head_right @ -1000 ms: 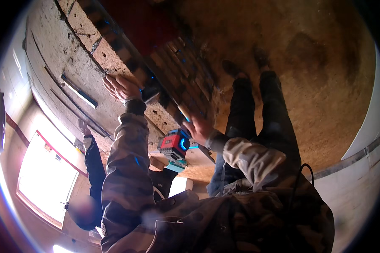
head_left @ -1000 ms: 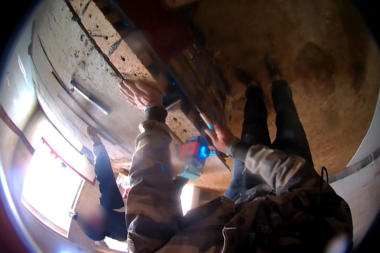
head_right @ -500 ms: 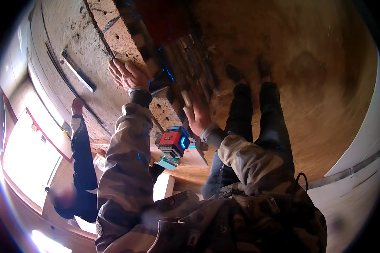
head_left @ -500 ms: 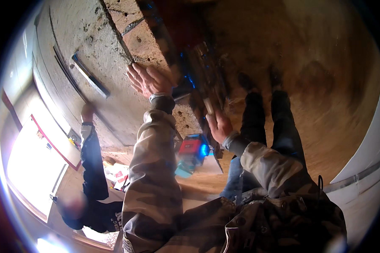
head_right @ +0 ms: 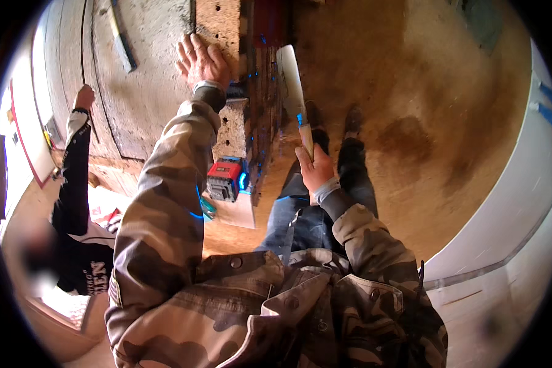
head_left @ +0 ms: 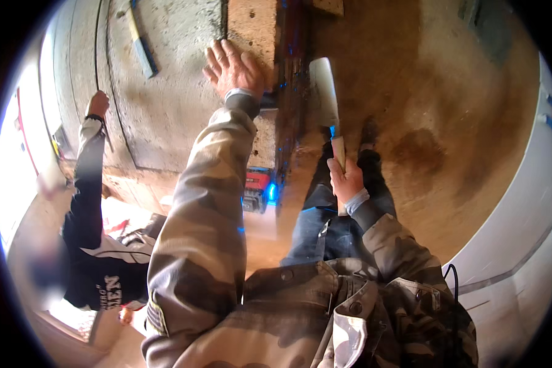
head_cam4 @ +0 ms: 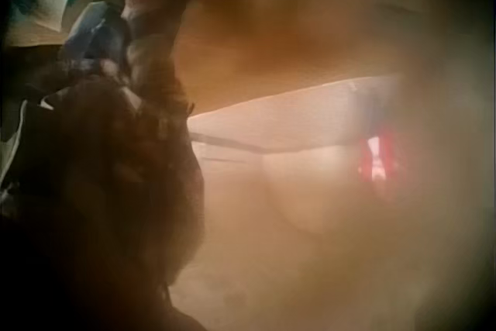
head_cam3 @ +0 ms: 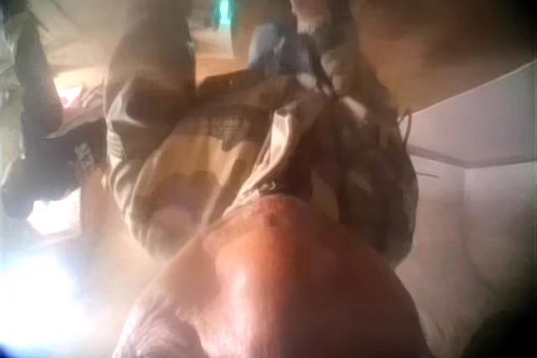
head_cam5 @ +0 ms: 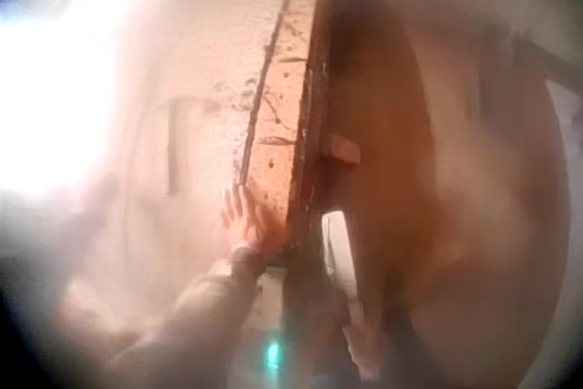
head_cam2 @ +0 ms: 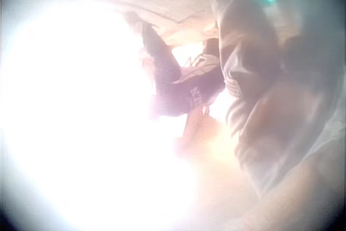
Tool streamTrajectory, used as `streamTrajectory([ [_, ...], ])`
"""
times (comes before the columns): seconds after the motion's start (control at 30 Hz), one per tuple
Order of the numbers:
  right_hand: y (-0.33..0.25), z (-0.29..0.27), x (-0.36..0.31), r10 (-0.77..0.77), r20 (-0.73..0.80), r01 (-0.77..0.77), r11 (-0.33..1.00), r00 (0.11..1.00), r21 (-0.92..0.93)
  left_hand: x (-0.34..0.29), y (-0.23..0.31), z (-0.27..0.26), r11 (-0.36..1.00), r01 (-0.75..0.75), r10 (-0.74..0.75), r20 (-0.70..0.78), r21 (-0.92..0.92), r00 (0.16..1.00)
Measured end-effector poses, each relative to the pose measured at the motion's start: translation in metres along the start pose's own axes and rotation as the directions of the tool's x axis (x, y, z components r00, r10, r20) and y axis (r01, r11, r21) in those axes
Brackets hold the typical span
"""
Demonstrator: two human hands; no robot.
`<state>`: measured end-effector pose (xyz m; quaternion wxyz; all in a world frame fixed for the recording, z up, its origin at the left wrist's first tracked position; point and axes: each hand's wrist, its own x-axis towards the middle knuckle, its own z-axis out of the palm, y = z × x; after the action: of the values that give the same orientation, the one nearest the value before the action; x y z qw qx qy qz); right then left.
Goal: The person applies mortar to a wall using a trowel and places bricks in a row, tapping them into position. They use a laser level to align the bricks and continue the process of applying mortar and setting bricks.
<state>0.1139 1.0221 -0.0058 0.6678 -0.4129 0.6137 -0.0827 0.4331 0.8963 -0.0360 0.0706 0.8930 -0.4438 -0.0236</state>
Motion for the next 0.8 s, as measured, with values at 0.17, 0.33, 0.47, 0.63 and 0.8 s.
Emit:
streamTrajectory([
  [0.17,-0.080,-0.029,-0.032,-0.353,0.095,0.361,0.929,0.931,-0.082,0.004,-0.035,-0.010,0.983,0.019,0.002,0.114,-0.184,0.994],
  [0.33,-0.112,-0.007,0.004,-0.497,0.237,0.548,0.710,0.835,-0.443,0.024,-0.086,-0.093,0.843,0.105,-0.229,-0.175,-0.528,0.957],
  [0.47,-0.135,0.003,0.024,-0.503,0.299,0.579,0.615,0.811,-0.536,-0.054,-0.066,-0.242,0.083,-0.017,-0.519,-0.058,-0.996,0.853],
  [0.63,-0.214,0.018,-0.010,-0.751,0.303,0.807,0.508,0.586,-0.301,-0.232,-0.049,-0.325,0.380,0.220,-0.501,0.000,-0.898,0.865],
  [0.8,-0.203,-0.061,0.072,-0.687,0.304,0.729,0.488,0.660,-0.479,-0.373,0.018,-0.196,0.088,0.790,-0.496,0.661,-0.607,0.563],
])
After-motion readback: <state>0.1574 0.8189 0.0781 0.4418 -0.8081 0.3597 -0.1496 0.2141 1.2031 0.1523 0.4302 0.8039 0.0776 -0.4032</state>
